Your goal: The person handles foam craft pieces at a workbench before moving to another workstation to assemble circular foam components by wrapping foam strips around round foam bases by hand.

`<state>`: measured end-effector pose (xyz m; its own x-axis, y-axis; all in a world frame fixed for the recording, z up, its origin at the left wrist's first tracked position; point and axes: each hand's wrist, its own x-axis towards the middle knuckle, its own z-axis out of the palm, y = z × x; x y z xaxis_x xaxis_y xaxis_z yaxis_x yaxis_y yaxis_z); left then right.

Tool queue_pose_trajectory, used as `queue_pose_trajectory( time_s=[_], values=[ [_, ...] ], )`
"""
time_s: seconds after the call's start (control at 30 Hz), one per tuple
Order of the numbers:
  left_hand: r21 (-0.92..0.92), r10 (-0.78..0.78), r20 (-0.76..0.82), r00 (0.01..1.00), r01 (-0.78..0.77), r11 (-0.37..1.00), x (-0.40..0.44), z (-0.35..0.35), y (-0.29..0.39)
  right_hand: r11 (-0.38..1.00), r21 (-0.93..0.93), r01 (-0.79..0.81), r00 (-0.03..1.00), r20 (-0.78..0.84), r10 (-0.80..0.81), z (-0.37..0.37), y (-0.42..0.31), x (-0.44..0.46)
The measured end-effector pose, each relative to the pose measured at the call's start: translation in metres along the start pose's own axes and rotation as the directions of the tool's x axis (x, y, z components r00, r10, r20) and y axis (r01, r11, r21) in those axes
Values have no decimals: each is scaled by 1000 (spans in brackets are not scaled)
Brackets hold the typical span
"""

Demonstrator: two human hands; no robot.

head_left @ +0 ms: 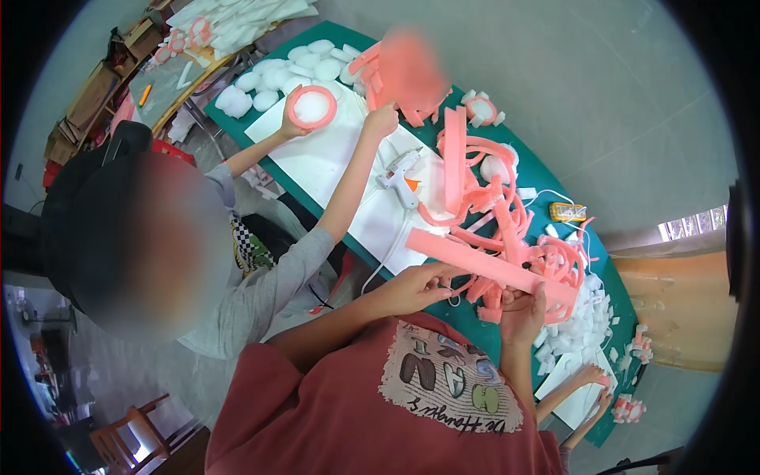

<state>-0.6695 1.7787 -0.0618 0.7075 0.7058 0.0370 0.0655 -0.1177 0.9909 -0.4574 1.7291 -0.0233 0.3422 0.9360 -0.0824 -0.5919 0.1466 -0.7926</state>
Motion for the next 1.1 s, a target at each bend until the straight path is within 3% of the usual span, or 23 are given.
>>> queue_pose_trajectory(
  time_s=[0.07, 0.1, 0.17, 0.3, 0.37, 0.5, 0.73, 0.8, 0.83, 0.9, 0.97, 1.03, 1.1],
  values=[
    [-237, -19, -106, 994, -6, 971, 8, 7, -2, 1000, 17, 17, 992, -129, -15, -1, -4, -1],
    [-235, -17, -102, 995, -8, 972, 14, 9, 0, 1000, 19, 22, 991, -130, -20, -3, -4, -1],
    [-649, 81, -196, 977, -191, 736, 25, 10, 10, 999, -28, -15, 990, -140, 11, -12, 0, -4],
    [-610, -91, -318, 944, -130, 782, 43, -4, 18, 992, -101, -81, 992, -102, 70, -17, 1, -6],
    [-604, -101, -331, 938, -128, 787, 45, -5, 12, 984, -110, -139, 989, -75, 131, -3, -5, -7],
    [-637, -203, -337, 919, -64, 768, 43, -15, 8, 989, -144, -39, 989, -145, 18, -5, -3, 1],
    [-487, -181, -322, 929, 1, 873, 47, -26, -6, 946, -324, -7, 987, -156, -46, -9, 4, 11],
    [-347, -91, -287, 954, -15, 938, 47, -28, -8, 936, -351, 8, 988, -143, -62, -8, 4, 13],
    [-349, -92, -288, 953, -15, 937, 47, -29, -8, 889, -455, 46, 986, -125, -115, -8, 5, 13],
    [-128, -95, -228, 969, 67, 989, 46, -32, -6, 828, -555, 82, 981, -99, -164, -11, 7, 16],
    [-139, -145, -181, 973, 121, 983, 47, -34, -1, 480, -801, 357, 912, 190, -362, -19, 15, 21],
    [-148, -199, -132, 971, 179, 973, 47, -33, -5, 476, -822, 312, 938, 187, -291, -18, 14, 21],
    [-46, -94, -199, 976, 87, 995, 49, -26, -18, 470, -842, 266, 959, 180, -219, -14, 13, 21]
  ],
)
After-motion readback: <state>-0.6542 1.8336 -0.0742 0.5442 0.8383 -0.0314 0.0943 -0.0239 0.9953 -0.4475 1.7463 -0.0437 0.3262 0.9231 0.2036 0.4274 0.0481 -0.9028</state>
